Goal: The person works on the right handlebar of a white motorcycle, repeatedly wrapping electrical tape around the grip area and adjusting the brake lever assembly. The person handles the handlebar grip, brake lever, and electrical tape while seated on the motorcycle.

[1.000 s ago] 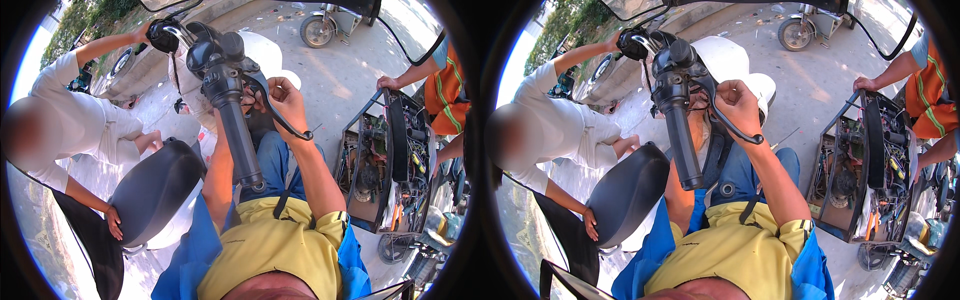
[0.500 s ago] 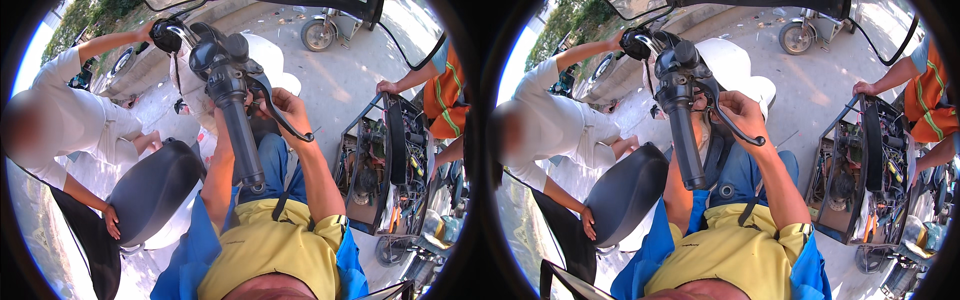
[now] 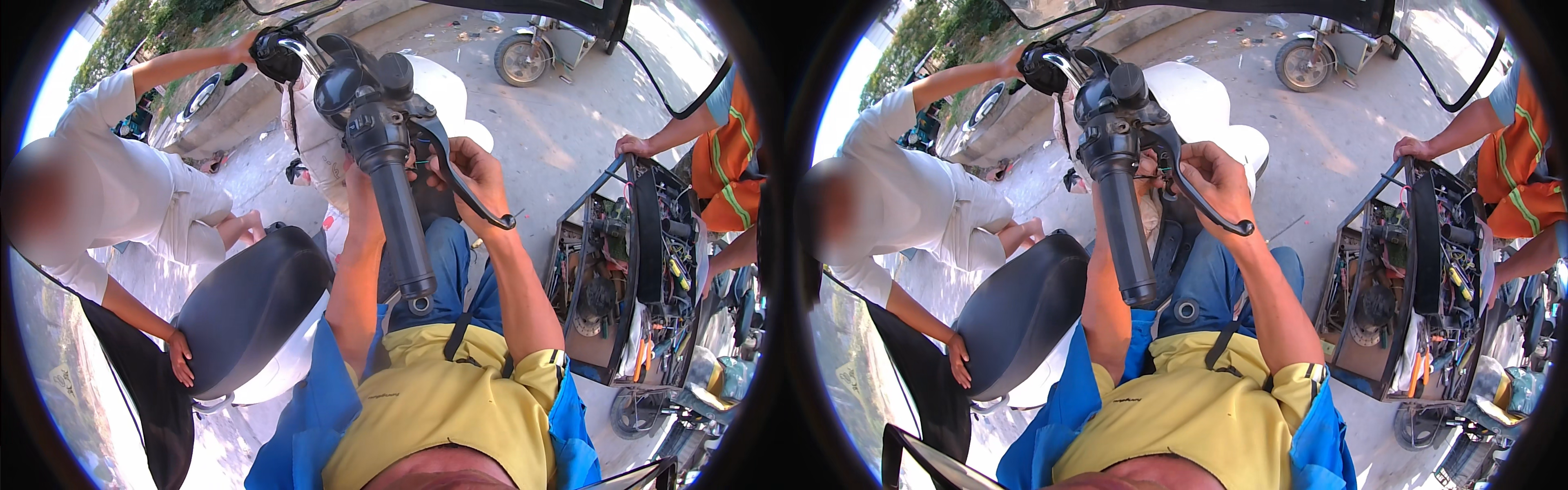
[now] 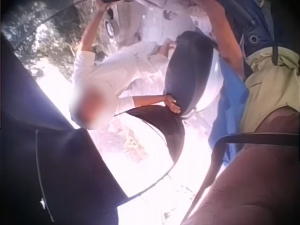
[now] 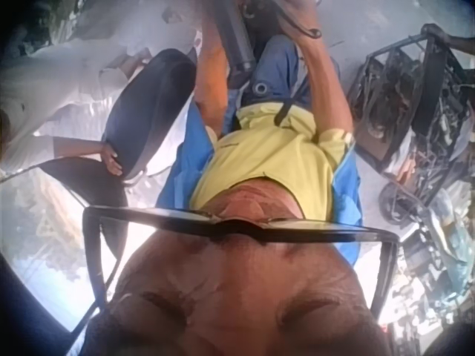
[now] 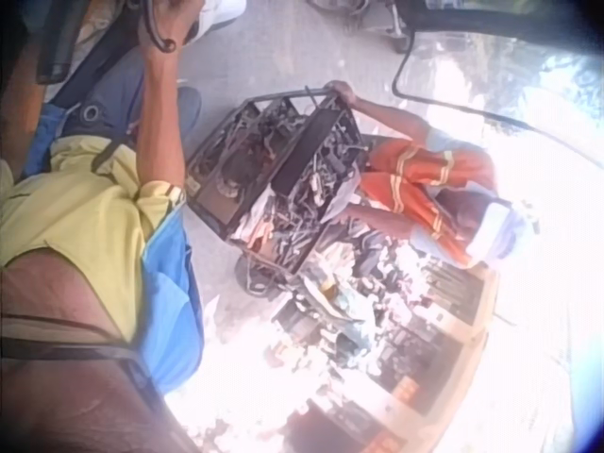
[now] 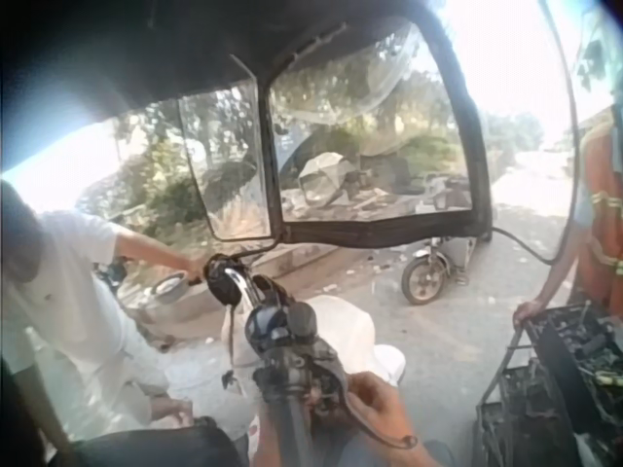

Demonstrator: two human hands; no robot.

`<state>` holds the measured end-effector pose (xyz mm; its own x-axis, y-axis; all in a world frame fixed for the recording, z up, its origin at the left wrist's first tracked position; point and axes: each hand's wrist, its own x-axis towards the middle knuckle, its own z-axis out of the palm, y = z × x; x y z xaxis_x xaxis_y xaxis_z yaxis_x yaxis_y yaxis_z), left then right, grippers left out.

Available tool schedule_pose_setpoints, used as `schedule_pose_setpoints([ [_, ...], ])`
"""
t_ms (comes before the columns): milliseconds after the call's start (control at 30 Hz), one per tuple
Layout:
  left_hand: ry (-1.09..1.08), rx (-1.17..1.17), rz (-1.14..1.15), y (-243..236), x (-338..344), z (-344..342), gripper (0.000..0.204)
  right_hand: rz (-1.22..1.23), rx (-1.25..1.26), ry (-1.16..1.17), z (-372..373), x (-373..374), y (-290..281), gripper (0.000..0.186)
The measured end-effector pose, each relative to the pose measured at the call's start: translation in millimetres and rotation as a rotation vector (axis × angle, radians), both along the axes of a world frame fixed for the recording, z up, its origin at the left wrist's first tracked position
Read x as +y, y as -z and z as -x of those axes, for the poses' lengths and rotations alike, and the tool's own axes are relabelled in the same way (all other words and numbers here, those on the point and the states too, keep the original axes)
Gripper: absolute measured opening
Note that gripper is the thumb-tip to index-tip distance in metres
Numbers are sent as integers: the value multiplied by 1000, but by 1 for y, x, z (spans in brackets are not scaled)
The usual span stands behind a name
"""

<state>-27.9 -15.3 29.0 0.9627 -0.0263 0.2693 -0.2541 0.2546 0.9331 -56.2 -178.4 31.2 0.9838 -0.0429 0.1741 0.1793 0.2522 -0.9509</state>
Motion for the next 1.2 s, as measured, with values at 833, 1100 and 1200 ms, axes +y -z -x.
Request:
schedule_pose_setpoints([
  [833,213,212,59,-17,-4,1,18,655,-265,258,2,-15,-9,12],
  [1100,225,267,79,-3,6,-3,19,754,-502,230,-3,-20,-16,11],
  [1200,259,172,50,-5,12,1,19,772,-529,209,-5,-21,-12,12],
])
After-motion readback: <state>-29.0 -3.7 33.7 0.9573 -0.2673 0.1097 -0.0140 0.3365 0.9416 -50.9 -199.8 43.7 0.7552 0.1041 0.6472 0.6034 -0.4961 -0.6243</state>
